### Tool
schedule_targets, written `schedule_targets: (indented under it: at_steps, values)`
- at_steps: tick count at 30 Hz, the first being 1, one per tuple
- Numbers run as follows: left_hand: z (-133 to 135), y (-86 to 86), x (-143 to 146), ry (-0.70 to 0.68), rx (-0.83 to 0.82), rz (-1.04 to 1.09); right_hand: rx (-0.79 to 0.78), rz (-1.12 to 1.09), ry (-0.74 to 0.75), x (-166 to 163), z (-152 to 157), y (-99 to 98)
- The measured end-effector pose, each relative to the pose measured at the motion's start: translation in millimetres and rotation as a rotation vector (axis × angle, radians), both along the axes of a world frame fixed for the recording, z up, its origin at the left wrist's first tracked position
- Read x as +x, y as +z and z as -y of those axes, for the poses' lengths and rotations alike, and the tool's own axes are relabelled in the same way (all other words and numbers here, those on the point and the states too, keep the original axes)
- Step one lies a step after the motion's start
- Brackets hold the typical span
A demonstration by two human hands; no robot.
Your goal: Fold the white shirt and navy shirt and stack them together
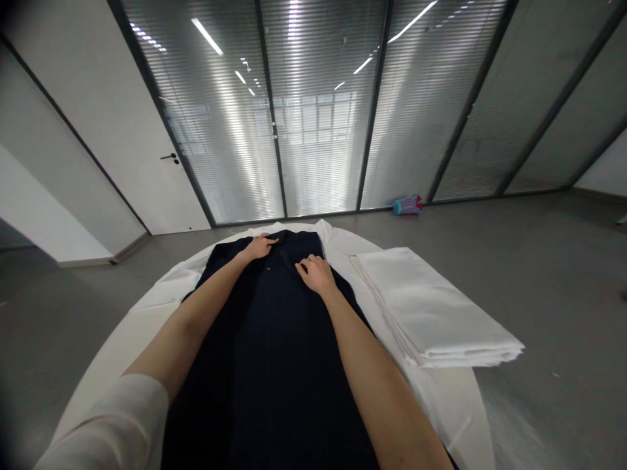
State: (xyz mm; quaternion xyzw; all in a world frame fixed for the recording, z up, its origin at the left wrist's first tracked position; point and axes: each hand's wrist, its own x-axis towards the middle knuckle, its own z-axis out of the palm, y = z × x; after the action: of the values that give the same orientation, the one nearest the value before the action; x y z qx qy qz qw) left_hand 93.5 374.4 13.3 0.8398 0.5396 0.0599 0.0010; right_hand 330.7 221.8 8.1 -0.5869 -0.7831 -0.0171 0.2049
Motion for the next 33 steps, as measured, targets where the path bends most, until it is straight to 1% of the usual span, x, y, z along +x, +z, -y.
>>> schedule_targets:
  at_steps: [3, 6, 7, 9, 11, 13, 15, 17, 22, 25, 28, 33]
  values:
    - [-4.8, 3.3, -1.4, 0.037, -0.098, -0.034, 0.012, -0.010, 0.001, -0.1, -0.4, -0.9]
    - [0.1, 3.4, 2.6, 0.066, -0.133, -0.044, 0.011, -0.019, 0.000, 0.2, -0.5, -1.8]
    - [3.5, 2.2, 5.4, 0.078, -0.124, -0.041, 0.009, -0.020, -0.001, 0.4, -0.4, -1.9]
    - [11.0, -1.7, 12.1, 0.092, -0.056, -0.008, 0.002, -0.018, -0.005, 0.5, -0.1, -1.6]
    - [16.5, -6.3, 18.4, 0.058, -0.001, 0.036, -0.001, -0.012, -0.007, 0.4, 0.1, -1.1]
    - [18.6, -9.1, 22.4, -0.004, -0.009, 0.058, -0.003, -0.007, -0.008, 0.1, 0.4, -0.5]
    - [18.4, -8.9, 24.0, -0.039, -0.055, 0.058, -0.006, -0.004, -0.007, -0.2, 0.6, 0.0]
    - [18.5, -6.5, 24.8, -0.033, -0.054, 0.073, -0.007, -0.004, -0.006, -0.4, 0.9, 0.3]
    - [29.0, -5.0, 30.0, 0.021, 0.041, 0.158, -0.019, -0.011, 0.000, 0.0, 1.5, 0.4]
    - [34.1, -7.4, 31.6, -0.010, -0.010, 0.159, -0.013, -0.014, 0.006, 0.3, 1.7, 0.6]
    - [33.7, -7.0, 30.6, -0.043, -0.069, 0.139, -0.012, -0.016, 0.010, 0.4, 1.6, 1.2]
    - [36.0, -1.0, 34.4, -0.023, -0.068, 0.120, -0.008, -0.013, 0.020, 0.7, 1.7, 0.4]
